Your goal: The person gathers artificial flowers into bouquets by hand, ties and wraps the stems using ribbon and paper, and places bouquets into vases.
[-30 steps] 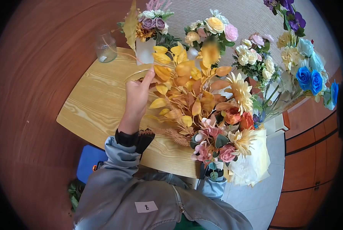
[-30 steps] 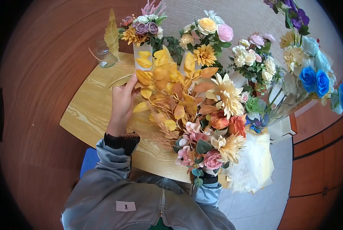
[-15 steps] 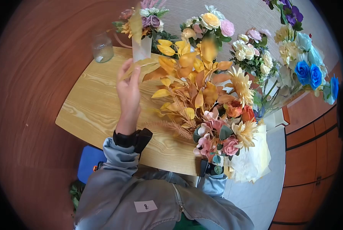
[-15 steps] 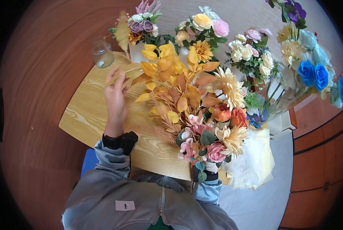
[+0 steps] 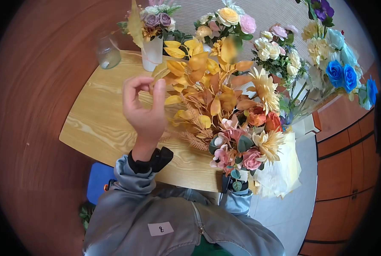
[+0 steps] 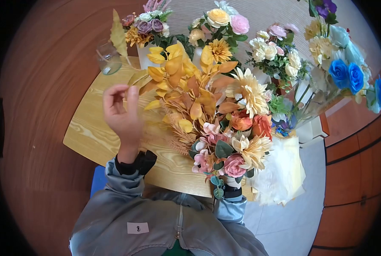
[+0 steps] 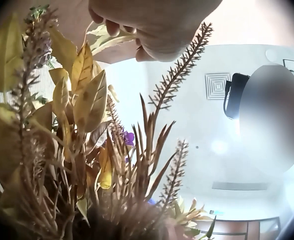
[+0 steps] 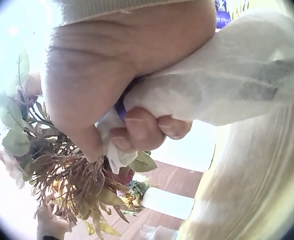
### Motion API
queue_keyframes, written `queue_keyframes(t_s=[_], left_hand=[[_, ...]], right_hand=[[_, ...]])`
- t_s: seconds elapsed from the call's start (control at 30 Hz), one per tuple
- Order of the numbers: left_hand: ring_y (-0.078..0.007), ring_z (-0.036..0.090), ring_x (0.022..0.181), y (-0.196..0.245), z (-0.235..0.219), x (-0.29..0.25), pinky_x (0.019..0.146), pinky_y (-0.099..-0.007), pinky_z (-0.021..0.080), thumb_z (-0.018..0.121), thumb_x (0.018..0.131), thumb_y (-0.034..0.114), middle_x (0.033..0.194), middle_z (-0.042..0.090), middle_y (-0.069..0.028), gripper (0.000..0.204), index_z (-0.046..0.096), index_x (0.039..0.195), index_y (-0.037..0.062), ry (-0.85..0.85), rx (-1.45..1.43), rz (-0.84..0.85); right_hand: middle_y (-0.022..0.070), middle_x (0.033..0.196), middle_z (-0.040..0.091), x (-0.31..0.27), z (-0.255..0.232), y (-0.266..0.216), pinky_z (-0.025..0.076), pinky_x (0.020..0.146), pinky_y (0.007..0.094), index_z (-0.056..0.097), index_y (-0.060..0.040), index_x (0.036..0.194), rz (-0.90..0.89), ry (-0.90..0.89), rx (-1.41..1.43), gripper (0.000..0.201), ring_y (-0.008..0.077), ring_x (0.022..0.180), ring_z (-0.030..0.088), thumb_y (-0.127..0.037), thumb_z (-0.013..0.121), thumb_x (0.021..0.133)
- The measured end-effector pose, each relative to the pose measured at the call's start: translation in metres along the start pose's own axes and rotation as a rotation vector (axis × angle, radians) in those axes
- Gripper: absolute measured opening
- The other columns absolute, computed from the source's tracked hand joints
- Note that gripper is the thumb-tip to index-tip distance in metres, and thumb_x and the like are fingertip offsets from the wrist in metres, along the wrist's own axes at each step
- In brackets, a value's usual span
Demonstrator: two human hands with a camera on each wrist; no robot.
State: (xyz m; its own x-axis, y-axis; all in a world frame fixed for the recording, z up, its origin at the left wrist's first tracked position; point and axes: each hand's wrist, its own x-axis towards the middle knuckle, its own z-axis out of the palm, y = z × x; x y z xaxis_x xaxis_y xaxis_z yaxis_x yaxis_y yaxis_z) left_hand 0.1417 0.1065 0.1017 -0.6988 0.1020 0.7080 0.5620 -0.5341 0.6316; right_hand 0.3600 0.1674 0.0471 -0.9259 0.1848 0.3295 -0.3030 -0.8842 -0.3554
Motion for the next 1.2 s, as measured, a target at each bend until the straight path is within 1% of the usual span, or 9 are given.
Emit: queue_keyframes(t_s=[0.17, 0.27, 0.33, 0.53, 0.77, 0.83, 0.97, 1.13, 1.2], left_hand=[[-0.0091, 0.046, 0.066, 0.025, -0.010, -0.009, 0.062, -0.0208, 0.039, 0.059, 0.071, -0.005, 0.079, 0.050, -0.0042, 0.017, 0.051, 0.085, -0.0003, 0.058, -0.155, 0.093], [-0.0106, 0.049, 0.067, 0.033, -0.009, -0.003, 0.062, -0.0213, 0.040, 0.060, 0.072, -0.003, 0.077, 0.054, -0.0061, 0.014, 0.054, 0.084, -0.0010, -0.095, -0.178, 0.084], [-0.0157, 0.053, 0.069, 0.031, -0.001, 0.005, 0.064, -0.0247, 0.042, 0.063, 0.072, 0.005, 0.078, 0.057, -0.0082, 0.013, 0.057, 0.081, -0.0013, -0.454, 0.059, -0.076], [-0.0188, 0.053, 0.083, 0.008, 0.006, -0.005, 0.073, -0.0280, 0.040, 0.065, 0.072, 0.017, 0.084, 0.058, -0.0091, 0.022, 0.059, 0.085, 0.0004, -0.706, 0.344, -0.101], [-0.0255, 0.051, 0.075, -0.004, 0.008, -0.010, 0.072, -0.0336, 0.039, 0.067, 0.068, 0.026, 0.075, 0.054, -0.0097, 0.028, 0.057, 0.077, 0.0012, -0.629, 0.455, 0.033], [-0.0152, 0.051, 0.077, -0.005, 0.009, -0.010, 0.071, -0.0255, 0.040, 0.067, 0.070, 0.015, 0.077, 0.054, -0.0059, 0.022, 0.053, 0.077, 0.0002, -0.709, 0.375, -0.236], [-0.0110, 0.051, 0.075, -0.008, 0.008, -0.014, 0.069, -0.0233, 0.040, 0.064, 0.073, 0.011, 0.077, 0.054, -0.0032, 0.017, 0.051, 0.080, 0.0015, -0.702, 0.217, -0.275], [-0.0051, 0.050, 0.072, -0.001, 0.008, -0.013, 0.065, -0.0191, 0.040, 0.060, 0.078, 0.011, 0.081, 0.056, -0.0026, 0.019, 0.051, 0.092, 0.0006, -0.555, -0.251, -0.727], [-0.0049, 0.051, 0.072, 0.001, 0.010, -0.011, 0.065, -0.0185, 0.040, 0.060, 0.078, 0.012, 0.082, 0.057, -0.0029, 0.022, 0.051, 0.093, -0.0005, -0.580, -0.333, -0.768]], right_hand=[[0.0071, 0.123, 0.039, -0.007, -0.011, 0.001, 0.032, 0.072, 0.0398, 0.024, -0.0096, 0.130, -0.075, 0.044, -0.123, 0.061, 0.0270, 0.102, 0.046, -0.040, 0.047, 0.082], [0.0083, 0.123, 0.038, -0.006, -0.009, 0.000, 0.033, 0.082, 0.0489, 0.027, -0.0083, 0.128, -0.072, 0.051, -0.055, 0.060, 0.0293, 0.104, 0.045, -0.036, 0.051, 0.081], [0.0095, 0.123, 0.037, -0.008, -0.007, 0.000, 0.034, 0.084, 0.0519, 0.027, -0.0079, 0.128, -0.054, 0.065, 0.023, 0.059, 0.0316, 0.105, 0.044, -0.036, 0.049, 0.081], [0.0105, 0.121, 0.038, -0.008, -0.005, 0.000, 0.035, 0.086, 0.0545, 0.029, -0.0078, 0.124, -0.037, 0.083, 0.110, 0.054, 0.0336, 0.106, 0.044, -0.034, 0.049, 0.082], [0.0100, 0.116, 0.039, -0.003, -0.003, 0.004, 0.036, 0.085, 0.0539, 0.032, -0.0083, 0.116, -0.027, 0.098, 0.146, 0.045, 0.0332, 0.104, 0.045, -0.030, 0.051, 0.081], [0.0099, 0.115, 0.039, -0.001, -0.003, 0.005, 0.037, 0.085, 0.0537, 0.033, -0.0084, 0.114, -0.023, 0.101, 0.158, 0.043, 0.0331, 0.104, 0.046, -0.029, 0.052, 0.081], [0.0096, 0.112, 0.040, 0.004, -0.003, 0.008, 0.038, 0.085, 0.0534, 0.035, -0.0087, 0.109, -0.019, 0.108, 0.174, 0.038, 0.0328, 0.103, 0.047, -0.026, 0.053, 0.081], [0.0093, 0.108, 0.041, 0.007, -0.003, 0.010, 0.039, 0.084, 0.0529, 0.038, -0.0090, 0.104, -0.018, 0.121, 0.195, 0.032, 0.0325, 0.102, 0.048, -0.023, 0.054, 0.080], [0.0092, 0.107, 0.042, 0.008, -0.003, 0.009, 0.039, 0.084, 0.0528, 0.039, -0.0091, 0.102, -0.019, 0.124, 0.204, 0.030, 0.0324, 0.101, 0.048, -0.022, 0.055, 0.080]])
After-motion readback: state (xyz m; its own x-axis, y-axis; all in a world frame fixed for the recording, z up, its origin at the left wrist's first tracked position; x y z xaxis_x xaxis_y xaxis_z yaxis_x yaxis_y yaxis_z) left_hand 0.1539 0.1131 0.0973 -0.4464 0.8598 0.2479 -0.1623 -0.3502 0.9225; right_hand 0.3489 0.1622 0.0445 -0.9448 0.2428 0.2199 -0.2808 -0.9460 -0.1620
